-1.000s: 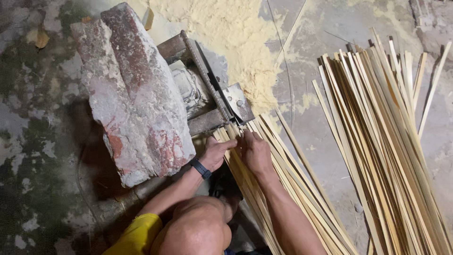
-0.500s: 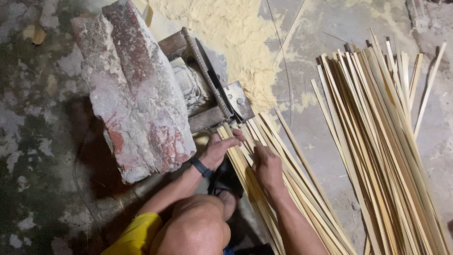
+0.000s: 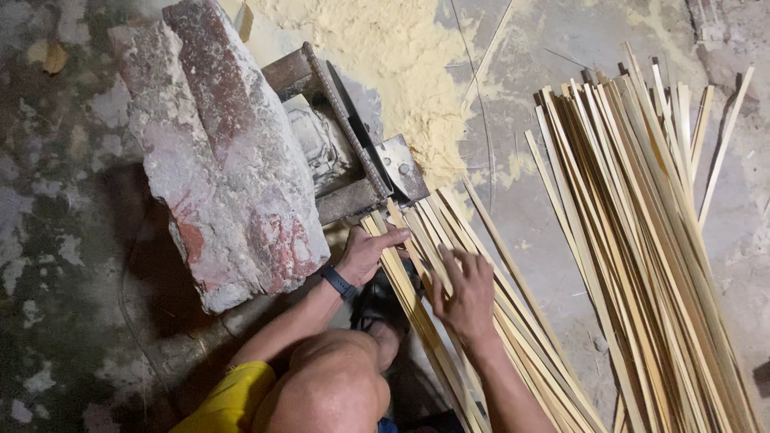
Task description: The person feeds thin wooden strips into a rotating cutting machine to trim their ends. They handle the strips one at a time, aligning them against the blade and pushing them through, then stacking the finished pieces on the floor.
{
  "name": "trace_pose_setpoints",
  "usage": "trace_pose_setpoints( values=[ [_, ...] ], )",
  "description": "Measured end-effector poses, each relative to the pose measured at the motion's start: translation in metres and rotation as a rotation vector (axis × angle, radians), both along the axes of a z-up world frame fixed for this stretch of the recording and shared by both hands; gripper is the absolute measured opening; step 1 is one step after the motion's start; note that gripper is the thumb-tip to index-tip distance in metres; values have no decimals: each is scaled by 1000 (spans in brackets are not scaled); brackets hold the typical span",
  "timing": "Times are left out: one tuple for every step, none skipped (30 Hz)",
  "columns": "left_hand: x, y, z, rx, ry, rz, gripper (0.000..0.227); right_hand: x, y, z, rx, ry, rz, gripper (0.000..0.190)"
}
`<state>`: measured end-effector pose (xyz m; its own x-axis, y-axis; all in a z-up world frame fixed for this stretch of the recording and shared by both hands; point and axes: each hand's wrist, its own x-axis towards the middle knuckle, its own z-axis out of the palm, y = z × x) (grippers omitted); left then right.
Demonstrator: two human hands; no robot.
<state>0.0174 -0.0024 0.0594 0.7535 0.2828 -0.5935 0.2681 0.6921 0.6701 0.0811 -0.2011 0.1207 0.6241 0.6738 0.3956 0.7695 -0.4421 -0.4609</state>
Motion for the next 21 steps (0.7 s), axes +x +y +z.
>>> trace_pose_setpoints(
  values=[
    [1, -3, 0, 4, -11, 0, 20, -9, -3, 0, 11, 95, 20, 41],
    [3, -5, 0, 12, -23, -1, 19, -16, -4, -2, 26, 189, 40, 41],
    [4, -6, -2, 20, -36, -2, 18, -20, -4, -5, 17, 231, 13, 41],
    [6, -7, -4, 42, -70, -24, 18, -21, -1, -10, 12, 271, -12, 42],
    [8, -8, -7, 63, -104, -47, 18, -20, 1, -14, 6, 311, -37, 43],
    [6, -8, -11, 83, -132, -68, 18, -17, 3, -20, -15, 372, -46, 45],
    [4, -7, -16, 97, -123, -74, 19, -12, 6, -26, -36, 432, -56, 47],
    [2, -6, -22, 109, -114, -81, 22, -5, 8, -32, -58, 492, -67, 49],
    [0, -4, -27, 122, -106, -89, 25, 0, 13, -37, -96, 509, -73, 42],
    [-2, -1, -31, 110, -111, -105, 25, 6, 22, -41, -133, 525, -79, 35],
    [-4, 2, -34, 99, -117, -122, 26, 11, 30, -43, -170, 541, -85, 29],
    [-6, 4, -36, 87, -121, -137, 27, 14, 39, -45, -116, 519, -76, 35],
    [-7, 8, -37, 132, -80, -173, 28, 16, 47, -46, -63, 497, -67, 41],
    [-8, 8, -38, 174, -37, -211, 29, 16, 51, -45, -12, 475, -63, 48],
    [-8, 7, -38, 215, 5, -250, 29, 16, 52, -44, 5, 477, -49, 49],
    [-7, 6, -37, 209, -19, -202, 30, 16, 50, -41, 23, 475, -38, 50],
    [-6, 3, -35, 203, -42, -153, 30, 15, 48, -38, 40, 473, -27, 51],
    [-4, 2, -32, 200, -65, -105, 30, 15, 44, -33, 2, 467, -42, 48],
    [-3, 3, -27, 180, -41, -101, 30, 14, 33, -27, -35, 462, -57, 46],
    [-3, 2, -24, 160, -17, -96, 30, 12, 23, -21, -74, 456, -72, 43],
    [-3, 2, -20, 139, 7, -92, 30, 10, 14, -17, -56, 297, -70, 39]
  ],
)
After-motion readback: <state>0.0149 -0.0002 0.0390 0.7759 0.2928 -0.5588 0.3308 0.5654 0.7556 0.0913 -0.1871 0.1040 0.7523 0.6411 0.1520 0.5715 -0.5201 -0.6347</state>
